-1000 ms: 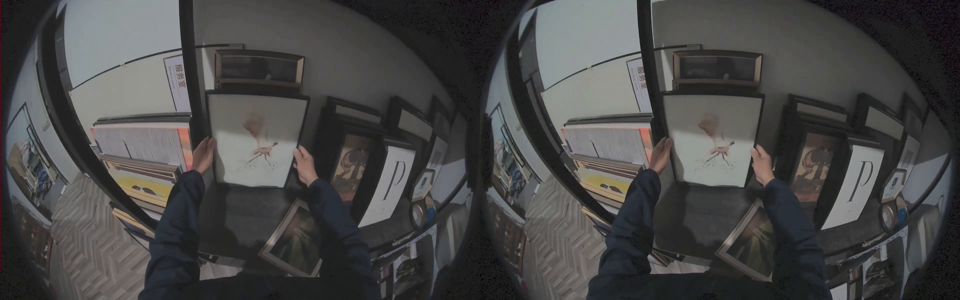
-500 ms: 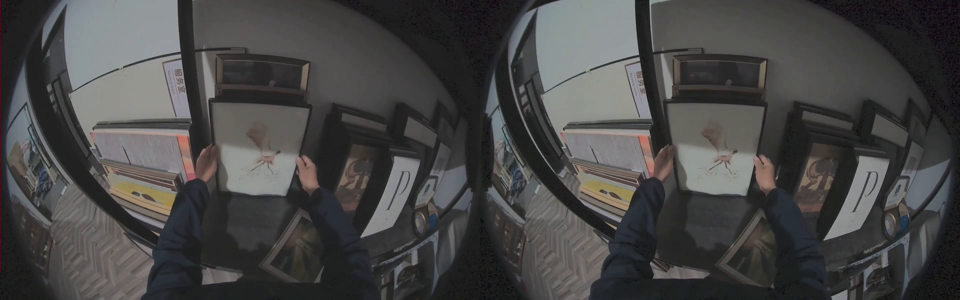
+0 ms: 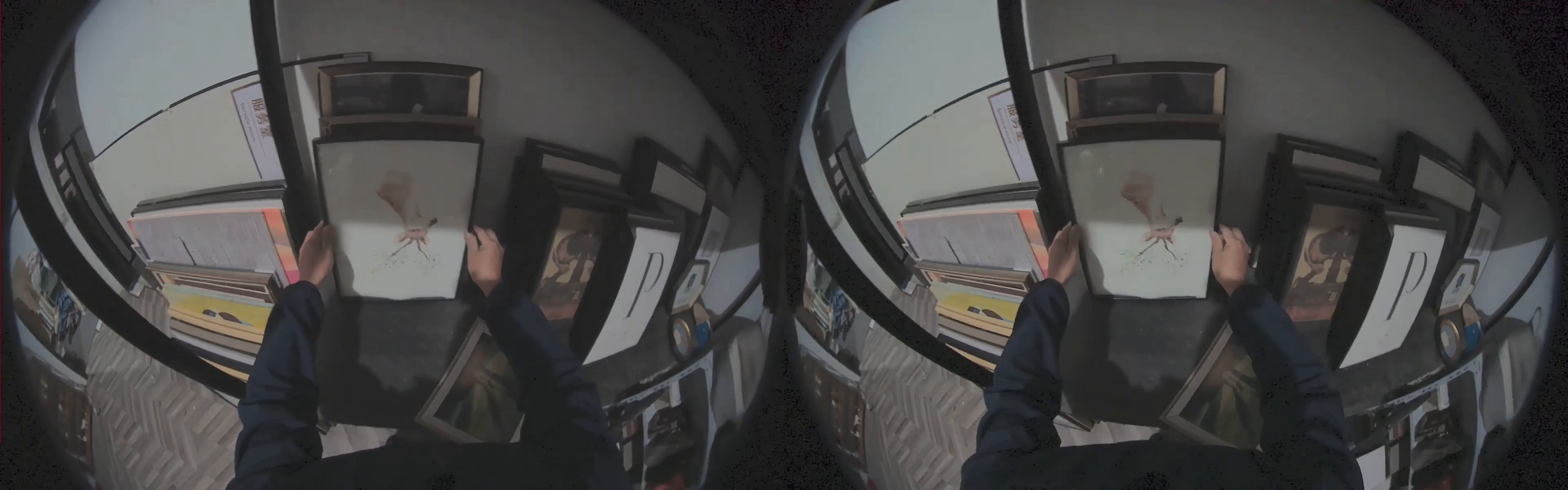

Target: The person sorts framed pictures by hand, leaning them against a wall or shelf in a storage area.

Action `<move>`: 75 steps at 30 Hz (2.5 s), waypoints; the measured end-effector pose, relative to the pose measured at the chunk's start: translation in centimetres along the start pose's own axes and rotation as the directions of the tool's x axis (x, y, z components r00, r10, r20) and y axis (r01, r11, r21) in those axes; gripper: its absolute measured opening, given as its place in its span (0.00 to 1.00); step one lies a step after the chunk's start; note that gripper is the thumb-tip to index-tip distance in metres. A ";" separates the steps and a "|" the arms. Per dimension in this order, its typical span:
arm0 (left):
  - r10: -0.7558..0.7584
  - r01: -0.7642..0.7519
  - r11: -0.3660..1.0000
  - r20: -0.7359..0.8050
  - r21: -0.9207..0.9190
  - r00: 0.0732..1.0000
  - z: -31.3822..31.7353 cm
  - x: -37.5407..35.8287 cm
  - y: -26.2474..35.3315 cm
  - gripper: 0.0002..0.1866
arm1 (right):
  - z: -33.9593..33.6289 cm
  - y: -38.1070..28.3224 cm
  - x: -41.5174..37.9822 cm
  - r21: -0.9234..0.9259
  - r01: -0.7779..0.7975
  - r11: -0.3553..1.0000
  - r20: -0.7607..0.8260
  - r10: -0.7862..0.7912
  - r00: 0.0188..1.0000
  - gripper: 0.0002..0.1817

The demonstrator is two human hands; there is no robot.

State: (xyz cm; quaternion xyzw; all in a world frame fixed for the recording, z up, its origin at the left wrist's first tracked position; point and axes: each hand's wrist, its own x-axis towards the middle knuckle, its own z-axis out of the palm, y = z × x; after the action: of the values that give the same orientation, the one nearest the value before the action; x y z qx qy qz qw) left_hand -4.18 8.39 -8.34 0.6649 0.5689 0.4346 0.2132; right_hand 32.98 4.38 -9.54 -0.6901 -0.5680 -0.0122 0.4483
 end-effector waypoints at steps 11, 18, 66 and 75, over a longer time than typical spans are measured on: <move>-0.166 0.168 0.980 0.034 -0.103 0.986 0.2 -2.1 0.5 0.34 | -2.6 -1.4 -1.3 0.132 -0.044 0.990 0.235 0.012 0.972 0.29; -0.353 0.363 0.932 0.164 -0.029 0.921 0.8 -6.0 0.0 0.34 | -1.9 1.3 -3.3 -0.009 -0.150 0.989 0.504 0.135 0.853 0.35; -0.346 0.314 0.937 0.312 0.150 0.885 1.6 -7.4 -2.5 0.27 | -1.0 -0.2 -5.6 -0.105 -0.273 0.956 0.630 0.276 0.726 0.24; -0.358 0.390 0.921 0.355 -0.020 0.863 2.3 -7.9 -3.4 0.30 | -2.1 -2.7 -6.3 -0.151 -0.310 0.939 0.675 0.327 0.661 0.35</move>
State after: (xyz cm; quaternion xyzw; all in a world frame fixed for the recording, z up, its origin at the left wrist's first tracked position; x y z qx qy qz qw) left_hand -4.04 2.36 -14.86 0.5970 0.6205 0.2872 0.4196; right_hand 29.63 -1.89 -9.96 -0.7380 -0.5638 0.3178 0.1911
